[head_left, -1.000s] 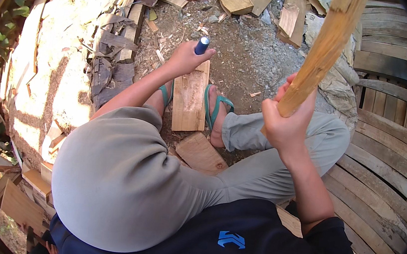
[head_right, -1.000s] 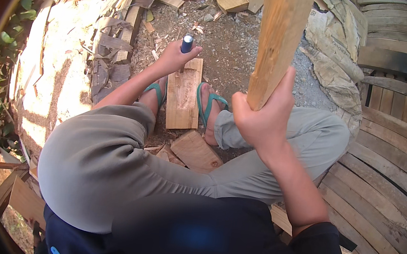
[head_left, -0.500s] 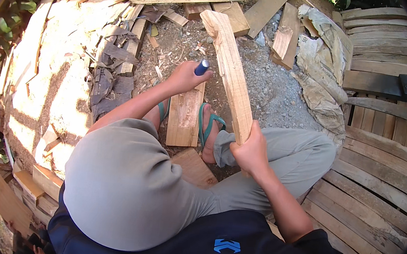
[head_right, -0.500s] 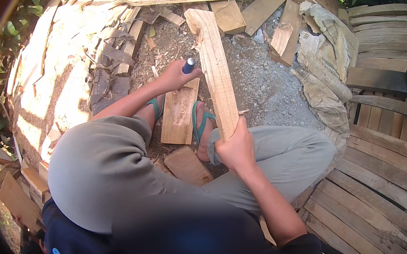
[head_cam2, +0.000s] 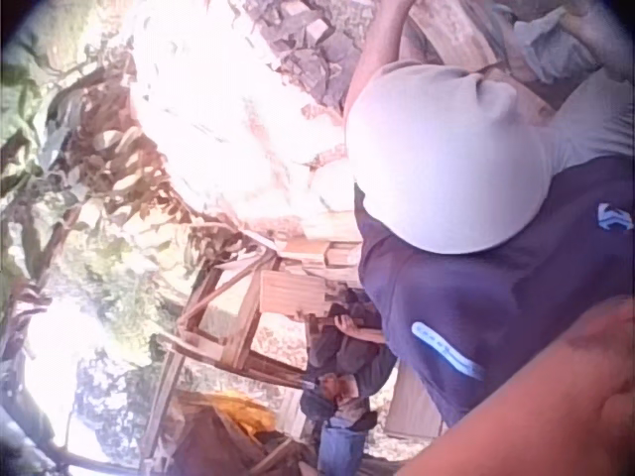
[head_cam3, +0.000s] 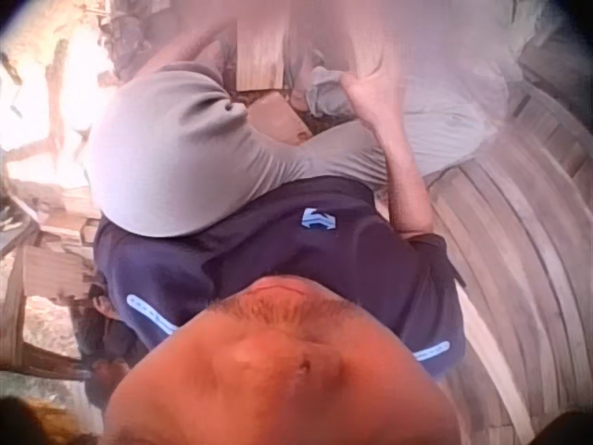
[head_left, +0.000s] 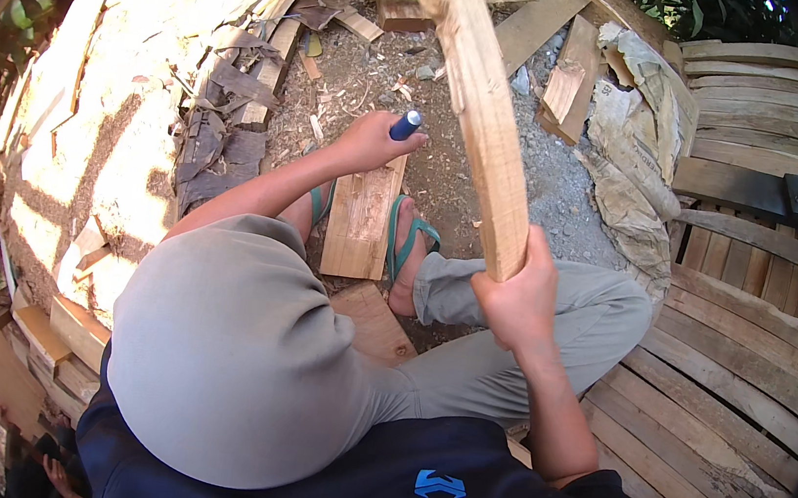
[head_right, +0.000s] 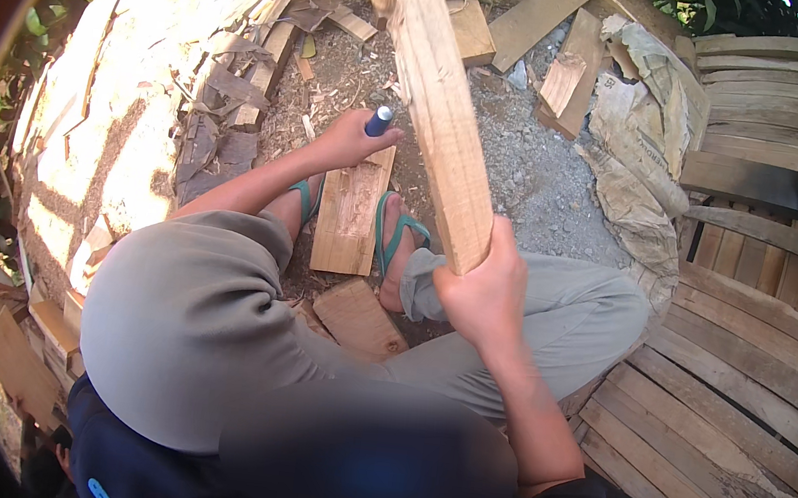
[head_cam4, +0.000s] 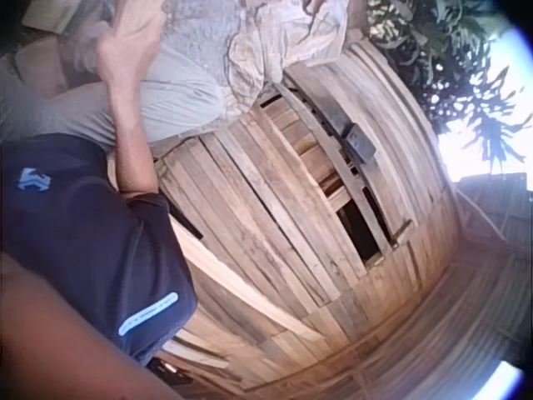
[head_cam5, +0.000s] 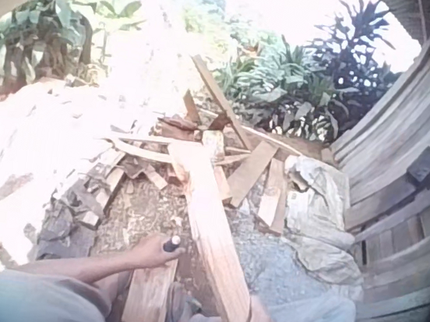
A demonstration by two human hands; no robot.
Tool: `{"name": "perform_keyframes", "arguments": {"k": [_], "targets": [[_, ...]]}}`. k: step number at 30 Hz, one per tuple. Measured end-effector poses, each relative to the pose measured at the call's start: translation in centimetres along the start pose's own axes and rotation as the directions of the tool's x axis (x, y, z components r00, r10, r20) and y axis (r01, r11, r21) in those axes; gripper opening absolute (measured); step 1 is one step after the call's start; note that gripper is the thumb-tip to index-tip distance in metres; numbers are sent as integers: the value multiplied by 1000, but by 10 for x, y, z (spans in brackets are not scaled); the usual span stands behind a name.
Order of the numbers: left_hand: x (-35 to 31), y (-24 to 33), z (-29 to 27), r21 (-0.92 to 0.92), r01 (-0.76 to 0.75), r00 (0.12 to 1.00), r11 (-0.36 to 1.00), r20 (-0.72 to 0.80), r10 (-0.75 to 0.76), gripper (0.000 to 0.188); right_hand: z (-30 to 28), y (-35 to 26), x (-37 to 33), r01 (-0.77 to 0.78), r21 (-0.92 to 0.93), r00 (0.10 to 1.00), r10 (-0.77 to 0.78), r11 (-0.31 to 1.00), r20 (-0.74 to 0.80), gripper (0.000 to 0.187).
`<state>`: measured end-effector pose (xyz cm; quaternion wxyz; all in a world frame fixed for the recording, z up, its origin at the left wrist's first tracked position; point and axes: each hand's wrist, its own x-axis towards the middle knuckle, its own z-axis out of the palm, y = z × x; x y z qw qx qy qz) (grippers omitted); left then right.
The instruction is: The person is using a chisel and a piece of scrap wood as a mallet to carve a rectangular groove into a larger block of wood.
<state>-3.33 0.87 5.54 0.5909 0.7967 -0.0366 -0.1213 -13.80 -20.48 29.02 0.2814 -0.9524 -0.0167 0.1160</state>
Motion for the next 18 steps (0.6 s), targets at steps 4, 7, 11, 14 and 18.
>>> {"name": "perform_keyframes", "arguments": {"k": [4,7,11,14,18], "targets": [[1,14,-3,40,26,999,999,46,-27,42,-25,-15,9,90,208,953,-23,974,-302,46],[6,15,3,17,-33,999,999,13,33,35,38,27,-6,-168,-202,985,171,965,-3,47],[9,-26,4,105,-181,978,978,-88,191,35,16,1,-4,-33,-131,989,51,991,140,46],[2,10,-2,69,28,997,997,68,-33,46,-38,-28,4,108,177,977,-71,978,-203,44],[2,7,-4,41,-26,1000,999,-17,27,45,21,20,-4,133,298,913,-1,945,-407,46]]}}
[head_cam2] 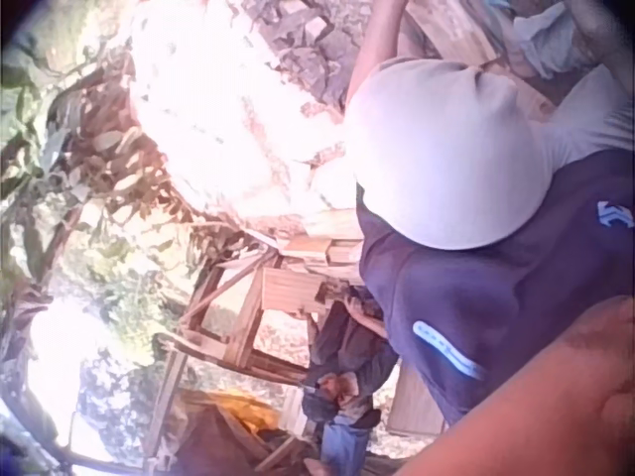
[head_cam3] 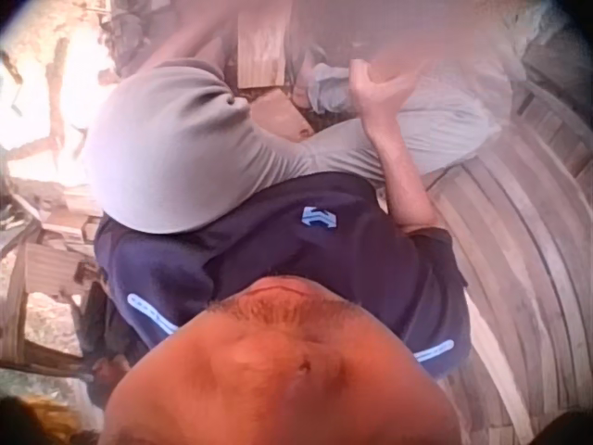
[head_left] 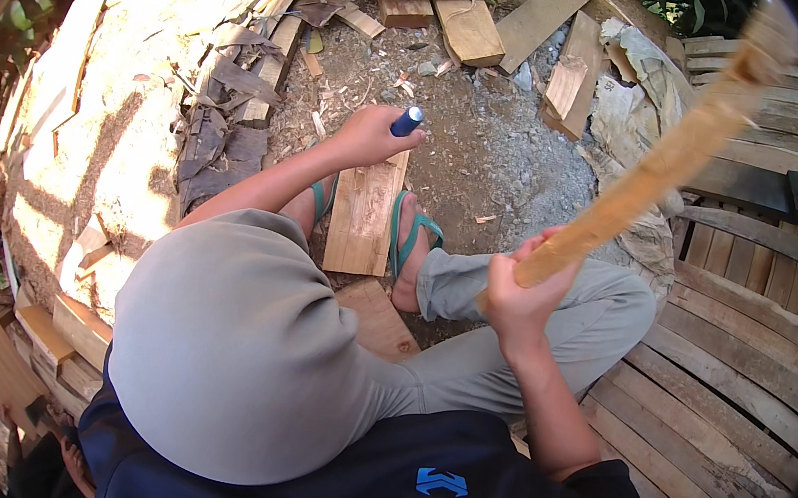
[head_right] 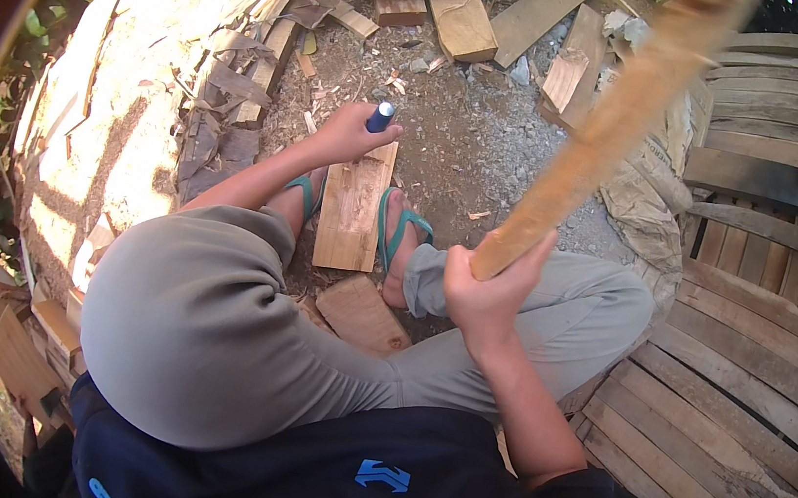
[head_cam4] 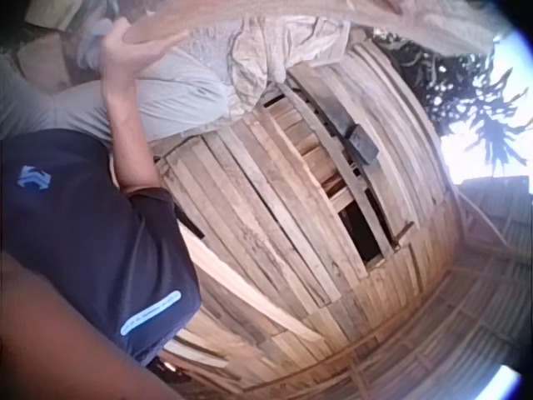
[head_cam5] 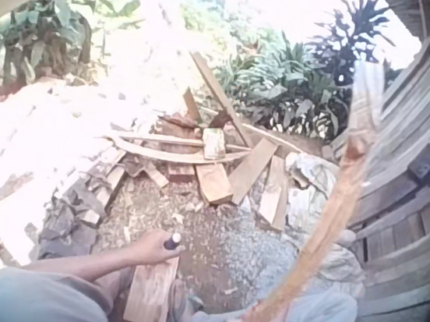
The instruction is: The person is using a chisel and a piece of scrap wood as a mallet to carve a rectangular groove into a larger block of wood.
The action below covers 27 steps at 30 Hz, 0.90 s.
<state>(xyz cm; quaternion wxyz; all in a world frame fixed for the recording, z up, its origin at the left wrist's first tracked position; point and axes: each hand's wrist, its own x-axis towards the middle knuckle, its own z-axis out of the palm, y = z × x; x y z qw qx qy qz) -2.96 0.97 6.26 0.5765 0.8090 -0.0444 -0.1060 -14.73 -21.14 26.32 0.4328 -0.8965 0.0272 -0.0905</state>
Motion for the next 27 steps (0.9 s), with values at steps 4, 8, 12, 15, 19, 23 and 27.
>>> {"name": "perform_keyframes", "arguments": {"k": [4,8,12,15,19,23,27], "targets": [[0,10,-15,21,-17,996,1000,-86,19,44,24,20,-9,-166,-395,837,341,904,428,45],[-2,20,-11,111,-47,990,993,-125,61,49,-9,-8,15,-182,-267,860,285,946,423,46],[3,19,-15,256,-22,992,966,-114,53,48,-48,-53,58,-180,-289,821,305,940,482,51],[0,13,-10,163,35,984,986,-176,-6,46,-73,-87,88,-120,-361,808,302,925,505,54],[3,19,-16,187,146,983,972,-137,-121,45,-66,-101,118,-52,-325,800,234,944,552,56],[10,20,-10,127,152,976,980,-177,-128,46,-24,-79,168,182,-283,801,25,942,598,52],[17,23,-13,168,200,968,965,-185,-168,47,31,-91,206,194,-425,668,198,884,718,55]]}}
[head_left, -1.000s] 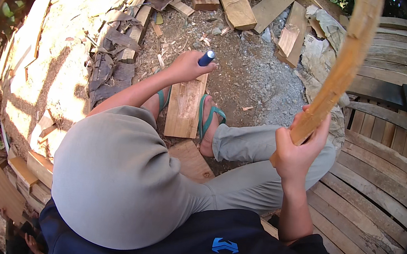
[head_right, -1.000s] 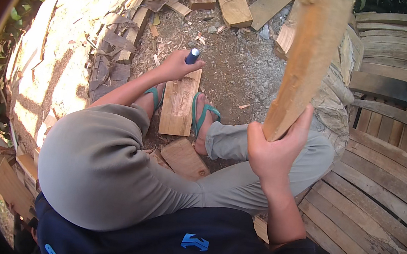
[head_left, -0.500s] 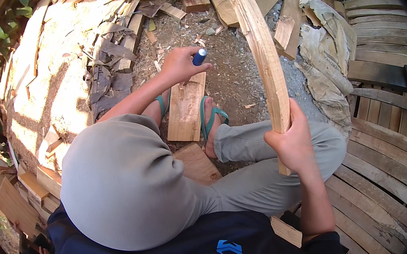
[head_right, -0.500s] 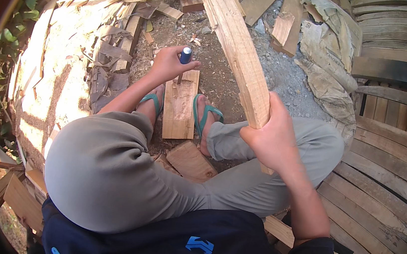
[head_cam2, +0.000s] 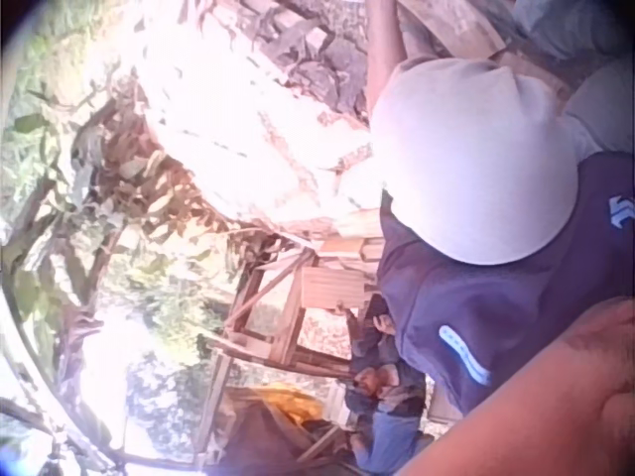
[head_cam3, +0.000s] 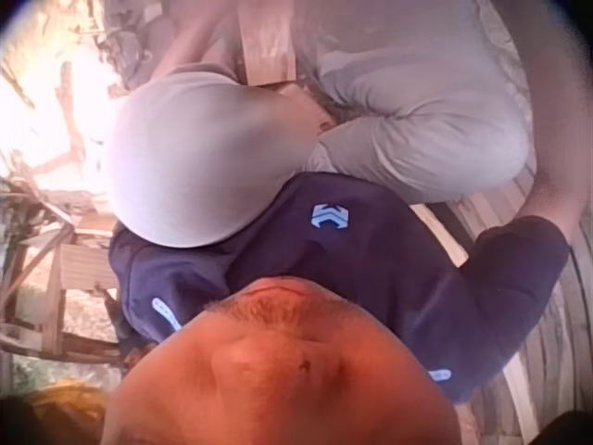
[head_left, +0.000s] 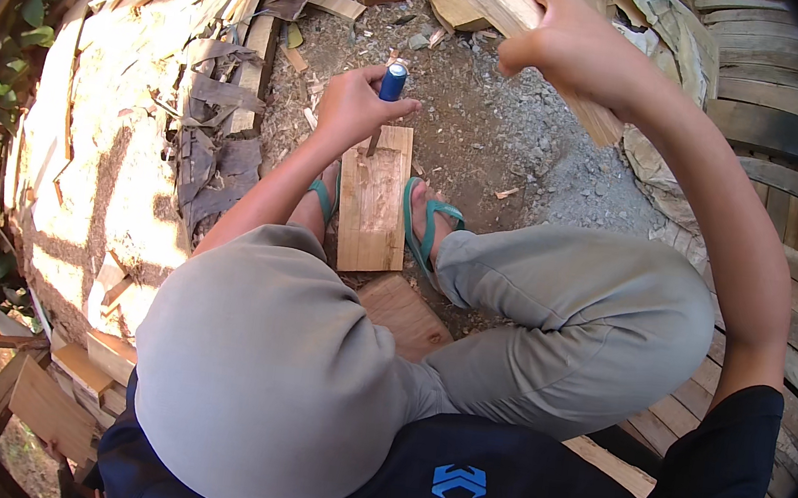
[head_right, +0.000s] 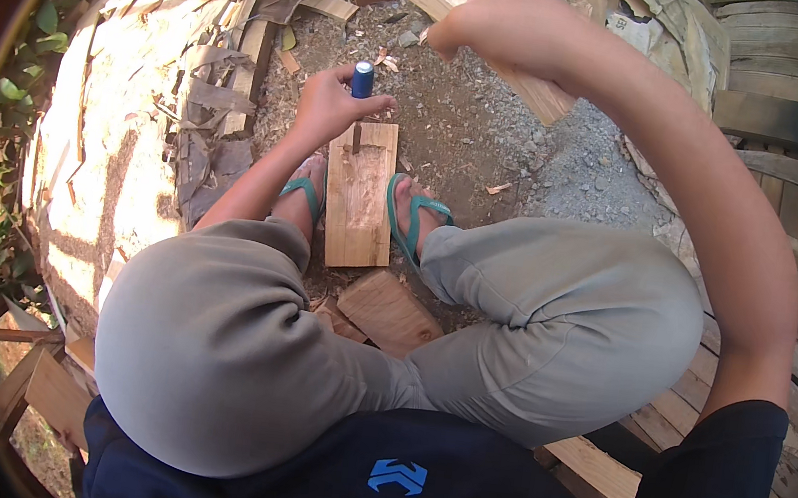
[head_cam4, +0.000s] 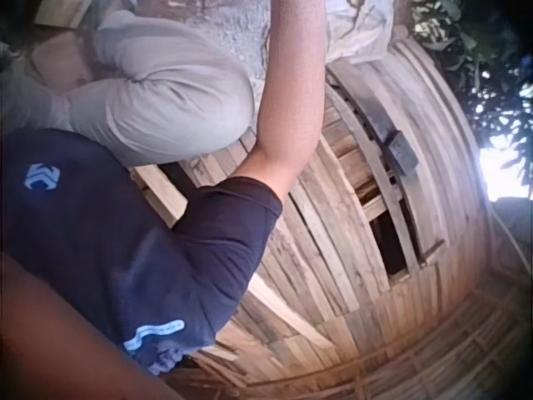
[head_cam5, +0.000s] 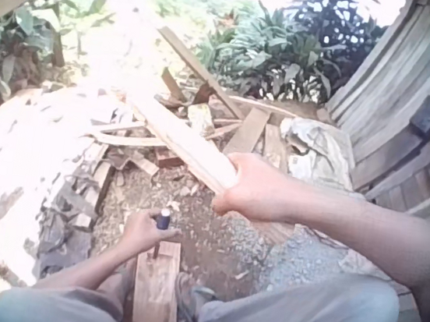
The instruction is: The person is using a chisel and a piece of scrap wood as a mallet to carve a rectangular groove into a larger block of wood.
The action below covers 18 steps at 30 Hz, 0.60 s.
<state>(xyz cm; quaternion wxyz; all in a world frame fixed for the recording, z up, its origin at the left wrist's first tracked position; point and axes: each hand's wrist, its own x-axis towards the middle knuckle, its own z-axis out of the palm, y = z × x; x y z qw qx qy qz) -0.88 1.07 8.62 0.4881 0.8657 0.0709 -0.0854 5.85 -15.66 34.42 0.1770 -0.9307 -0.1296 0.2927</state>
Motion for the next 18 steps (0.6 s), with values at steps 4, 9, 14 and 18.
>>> {"name": "perform_keyframes", "arguments": {"k": [4,9,14,18], "targets": [[8,-3,1,-1,23,999,1000,25,-22,49,31,23,70,256,153,964,-240,955,-113,61],[8,-16,7,-67,-42,998,997,-59,38,52,34,21,62,130,286,991,-128,949,-24,70],[0,-14,11,-39,-83,996,996,20,84,48,64,69,88,191,142,960,-155,971,-231,74],[3,-25,27,-148,-23,997,989,67,33,45,89,66,90,409,-184,822,-449,894,-350,91]]}}
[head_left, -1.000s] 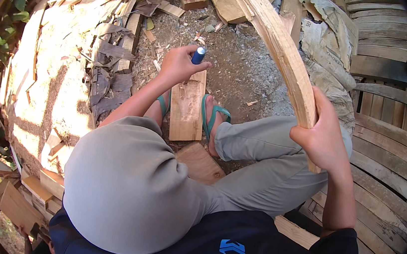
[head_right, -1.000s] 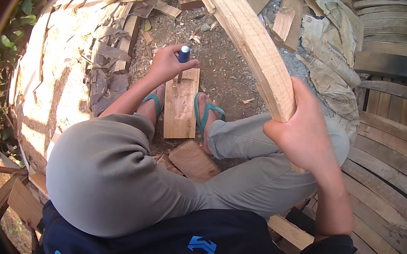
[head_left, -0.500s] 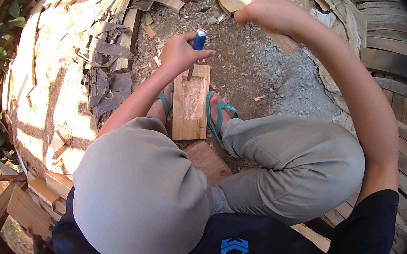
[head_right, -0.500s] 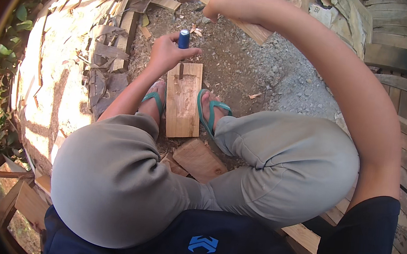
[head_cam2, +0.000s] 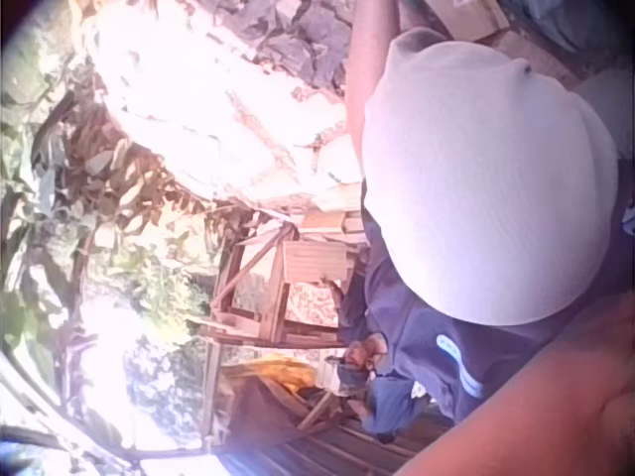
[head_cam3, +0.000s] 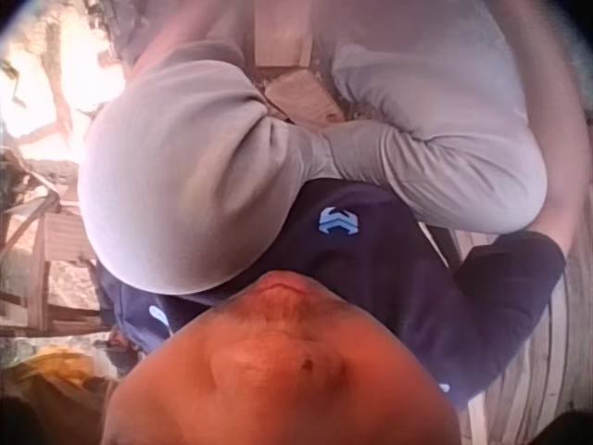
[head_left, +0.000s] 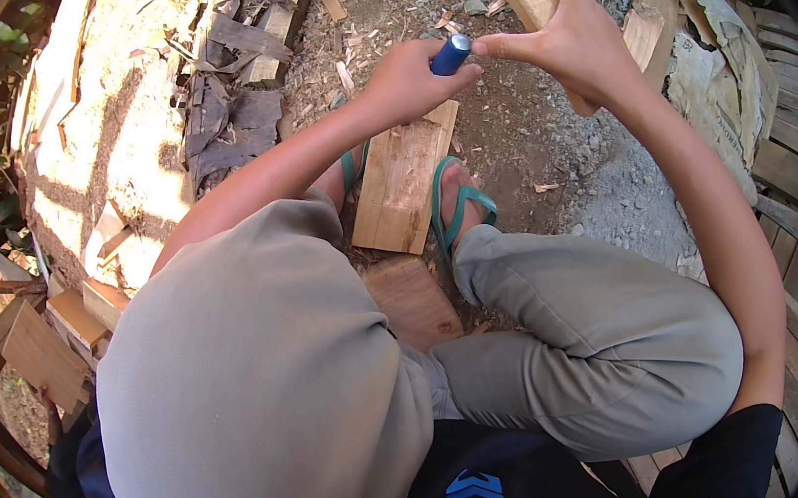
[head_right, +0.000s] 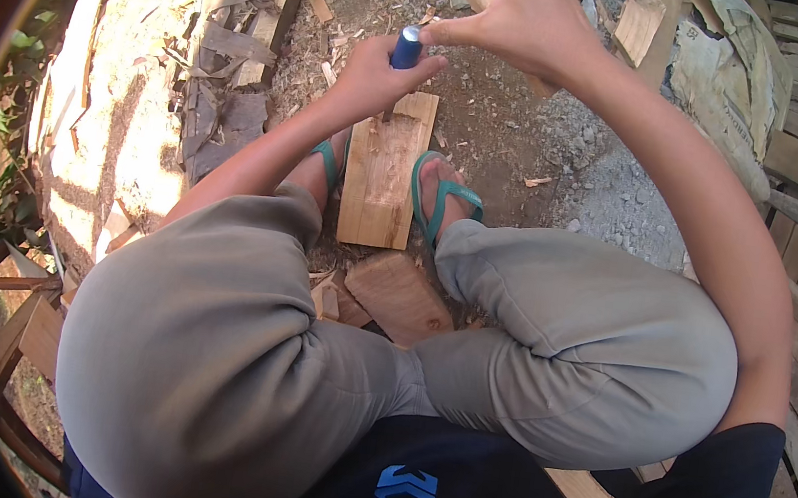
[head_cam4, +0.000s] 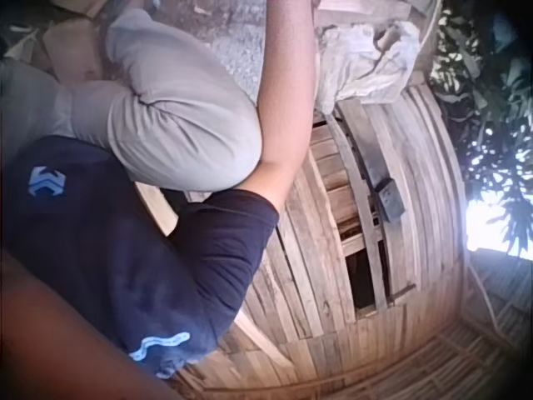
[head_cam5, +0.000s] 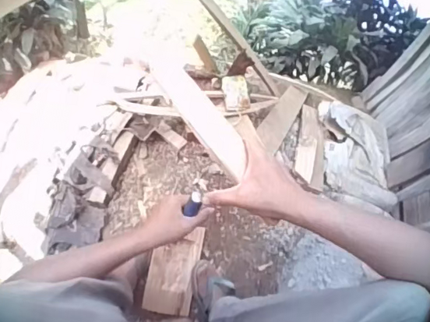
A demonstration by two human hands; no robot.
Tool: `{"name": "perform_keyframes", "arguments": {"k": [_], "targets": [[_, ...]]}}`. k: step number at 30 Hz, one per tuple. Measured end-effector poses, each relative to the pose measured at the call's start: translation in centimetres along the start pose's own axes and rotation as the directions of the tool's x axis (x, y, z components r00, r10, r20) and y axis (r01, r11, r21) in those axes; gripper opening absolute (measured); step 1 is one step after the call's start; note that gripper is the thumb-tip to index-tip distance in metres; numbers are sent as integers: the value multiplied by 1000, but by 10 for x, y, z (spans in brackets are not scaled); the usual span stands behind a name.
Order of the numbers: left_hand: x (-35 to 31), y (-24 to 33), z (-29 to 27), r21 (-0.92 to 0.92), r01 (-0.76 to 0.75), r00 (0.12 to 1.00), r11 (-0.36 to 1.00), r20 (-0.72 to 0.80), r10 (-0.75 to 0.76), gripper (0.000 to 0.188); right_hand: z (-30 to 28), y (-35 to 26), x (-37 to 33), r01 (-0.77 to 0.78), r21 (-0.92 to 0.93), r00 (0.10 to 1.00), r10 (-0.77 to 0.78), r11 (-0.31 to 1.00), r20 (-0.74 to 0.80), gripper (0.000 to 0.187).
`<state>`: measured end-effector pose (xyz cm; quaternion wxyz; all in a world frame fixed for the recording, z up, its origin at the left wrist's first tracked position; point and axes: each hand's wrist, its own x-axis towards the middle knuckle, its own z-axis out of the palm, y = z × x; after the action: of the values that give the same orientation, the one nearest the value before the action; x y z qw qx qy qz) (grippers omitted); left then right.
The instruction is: The person is using a chisel and a piece of scrap wood as a mallet to carve a rectangular groove into a larger block of wood.
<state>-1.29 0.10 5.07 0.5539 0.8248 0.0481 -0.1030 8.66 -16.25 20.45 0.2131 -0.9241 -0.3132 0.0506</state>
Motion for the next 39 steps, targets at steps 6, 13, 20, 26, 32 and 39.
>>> {"name": "perform_keyframes", "arguments": {"k": [6,13,20,26,32,39], "targets": [[6,3,7,-12,-89,994,996,-58,88,44,1,-25,14,-107,-34,918,112,994,381,94],[20,10,2,-51,-280,959,959,37,282,35,29,4,8,12,186,978,-51,982,203,89],[44,4,-3,34,-183,979,982,94,180,35,41,-8,12,-140,201,986,117,970,121,85],[60,-13,12,-136,-175,984,975,-3,176,29,34,0,33,-104,85,975,84,991,205,80],[72,-12,-2,-366,97,983,926,180,-32,23,38,2,60,-288,-136,887,317,948,336,68],[72,-14,6,-119,-176,982,977,-90,166,22,75,36,51,-429,340,882,307,837,357,58]]}}
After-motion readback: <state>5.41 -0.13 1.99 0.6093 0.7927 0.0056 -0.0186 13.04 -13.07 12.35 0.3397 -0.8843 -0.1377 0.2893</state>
